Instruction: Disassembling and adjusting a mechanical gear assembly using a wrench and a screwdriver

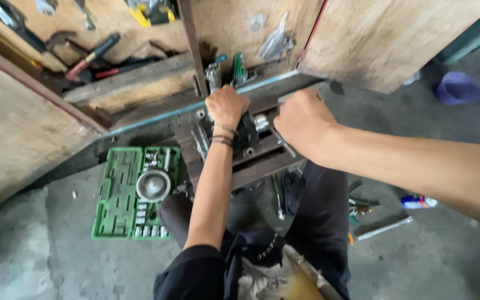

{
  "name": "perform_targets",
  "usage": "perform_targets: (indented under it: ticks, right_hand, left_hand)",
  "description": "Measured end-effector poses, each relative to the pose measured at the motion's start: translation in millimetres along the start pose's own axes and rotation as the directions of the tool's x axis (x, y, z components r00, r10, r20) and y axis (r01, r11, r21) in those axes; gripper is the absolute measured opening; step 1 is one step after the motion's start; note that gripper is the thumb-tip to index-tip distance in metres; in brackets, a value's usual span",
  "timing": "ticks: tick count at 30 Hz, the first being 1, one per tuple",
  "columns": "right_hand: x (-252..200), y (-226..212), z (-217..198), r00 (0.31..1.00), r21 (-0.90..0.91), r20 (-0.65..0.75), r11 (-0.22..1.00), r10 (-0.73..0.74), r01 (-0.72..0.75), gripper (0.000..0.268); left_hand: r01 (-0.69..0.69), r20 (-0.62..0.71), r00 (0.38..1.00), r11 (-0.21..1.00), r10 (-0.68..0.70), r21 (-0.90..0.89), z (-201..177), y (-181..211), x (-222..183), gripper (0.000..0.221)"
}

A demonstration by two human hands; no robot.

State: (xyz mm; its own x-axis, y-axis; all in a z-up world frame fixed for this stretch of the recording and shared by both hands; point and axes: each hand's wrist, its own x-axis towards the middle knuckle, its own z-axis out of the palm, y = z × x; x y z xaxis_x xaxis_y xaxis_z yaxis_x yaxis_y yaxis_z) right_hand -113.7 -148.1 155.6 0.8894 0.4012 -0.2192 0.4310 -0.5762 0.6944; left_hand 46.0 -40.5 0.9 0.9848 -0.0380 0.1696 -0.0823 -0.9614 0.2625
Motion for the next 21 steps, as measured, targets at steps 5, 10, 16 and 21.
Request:
perform_targets:
  ticks: [5,10,16,21]
  right_hand:
    - [7,-32,-10,0.991,-0.176,-0.029,0.977,-0.130,0.123,0.020]
    - [-9,-30,-23,0.987,-0.295,0.039,0.942,-0.155,0.160,0.025]
    - [-25,-32,-32,0.989,-0.344,0.007,0.928,-0.146,0.139,0.038]
    - [-28,-49,-11,0.991,-0.267,-0.134,0.963,-0.019,-0.017,0.031]
  left_hand:
    - [0.028,0.006,1.000,1.000,-0.028,0.013,1,1,-2,0.027]
    - [0.042,0.044,0.998,0.999,-0.041,-0.014,-2,5,0,0.028]
    - [0.060,0.017,0.998,0.998,-0.060,0.003,3,5,-3,0.024]
    - [0.055,0.015,0.998,0.998,-0.055,-0.002,17,5,5,0.025]
